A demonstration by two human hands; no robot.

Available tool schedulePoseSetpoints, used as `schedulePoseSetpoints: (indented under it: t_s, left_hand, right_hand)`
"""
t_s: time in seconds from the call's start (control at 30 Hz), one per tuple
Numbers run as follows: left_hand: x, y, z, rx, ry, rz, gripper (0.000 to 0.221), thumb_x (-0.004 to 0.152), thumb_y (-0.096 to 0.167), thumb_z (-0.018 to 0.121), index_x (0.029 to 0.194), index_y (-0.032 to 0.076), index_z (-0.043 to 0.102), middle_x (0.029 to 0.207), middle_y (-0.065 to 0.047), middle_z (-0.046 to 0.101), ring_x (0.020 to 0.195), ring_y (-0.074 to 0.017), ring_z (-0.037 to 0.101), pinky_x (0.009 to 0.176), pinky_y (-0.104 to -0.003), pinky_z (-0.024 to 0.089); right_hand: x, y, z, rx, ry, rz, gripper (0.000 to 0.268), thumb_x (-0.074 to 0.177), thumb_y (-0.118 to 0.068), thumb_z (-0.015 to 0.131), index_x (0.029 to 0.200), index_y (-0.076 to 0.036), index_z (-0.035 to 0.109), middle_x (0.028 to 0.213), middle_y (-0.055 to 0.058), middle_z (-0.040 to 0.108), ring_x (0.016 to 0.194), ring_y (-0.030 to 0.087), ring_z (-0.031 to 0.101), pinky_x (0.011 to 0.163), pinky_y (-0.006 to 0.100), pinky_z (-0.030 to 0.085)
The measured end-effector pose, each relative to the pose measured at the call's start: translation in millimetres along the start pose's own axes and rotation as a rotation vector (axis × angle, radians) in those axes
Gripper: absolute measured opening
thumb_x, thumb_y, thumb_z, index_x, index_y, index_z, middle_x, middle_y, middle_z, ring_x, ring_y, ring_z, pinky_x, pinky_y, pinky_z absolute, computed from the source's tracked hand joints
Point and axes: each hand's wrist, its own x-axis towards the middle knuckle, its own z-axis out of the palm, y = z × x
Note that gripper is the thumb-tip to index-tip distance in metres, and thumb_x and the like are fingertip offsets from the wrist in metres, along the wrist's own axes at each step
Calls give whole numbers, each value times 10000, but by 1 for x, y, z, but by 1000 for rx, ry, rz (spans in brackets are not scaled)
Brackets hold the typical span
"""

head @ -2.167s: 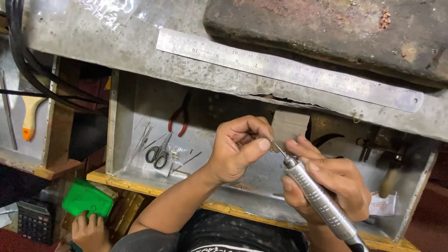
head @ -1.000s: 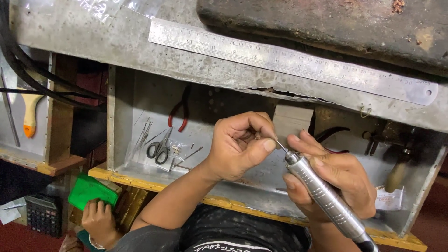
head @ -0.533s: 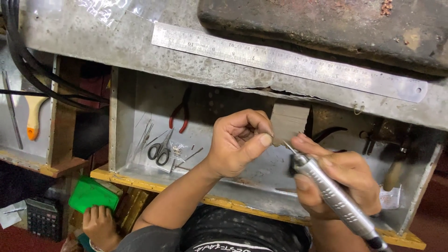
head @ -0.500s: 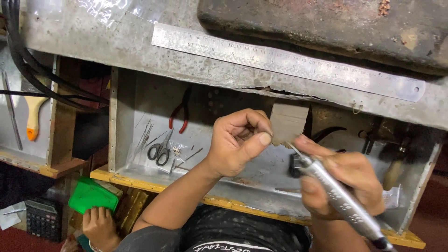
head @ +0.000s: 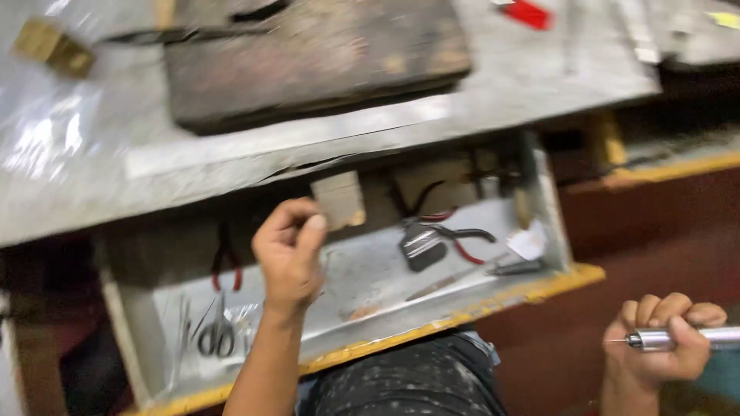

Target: Shaping and connecting small metal wire loops or jump rings to create a jewelry piece at a workbench.

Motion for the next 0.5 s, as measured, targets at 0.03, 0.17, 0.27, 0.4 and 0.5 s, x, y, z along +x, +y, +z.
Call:
schedulePoseSetpoints:
  t_s: [0.03,0.17,0.27,0.4,0.5]
  left_hand:
    - [0,0,1,-11,18,24,108,930,171,677,933,68,645,865,8,610,739,-64,511,645,-215,407]
    - [0,6,7,-2,34,74,143,959,196,695,939,69,633,777,23,557,698,-64,466,633,-220,384]
    - [-1,16,8,129,11,73,123,976,192,681,953,76,647,803,30,579,731,-63,503,682,-209,427]
    - [2,14,10,161,23,106,90,975,161,676,967,73,669,849,17,631,776,-71,562,714,-209,483]
    - [5,12,13,166,39,128,61,971,120,655,934,72,663,809,30,594,741,-66,517,683,-225,442]
  right_hand:
    - [-1,-2,-26,-170,125,-43,192,887,-101,386,996,-249,329,717,-36,201,564,70,175,513,228,167]
    - [7,46,-178,-1027,247,-168,360,1081,43,689,1325,-32,435,1136,184,548,988,293,590,904,406,489]
    - [4,101,-219,-1575,252,-53,468,1214,-365,711,989,38,638,950,270,709,868,529,649,745,576,458]
    - [44,191,-228,-1698,125,107,611,1151,-510,648,830,10,653,840,241,728,775,490,684,731,535,490]
    - [88,228,-193,-1517,43,404,545,1060,-533,629,801,-54,649,846,227,730,822,440,679,715,501,465]
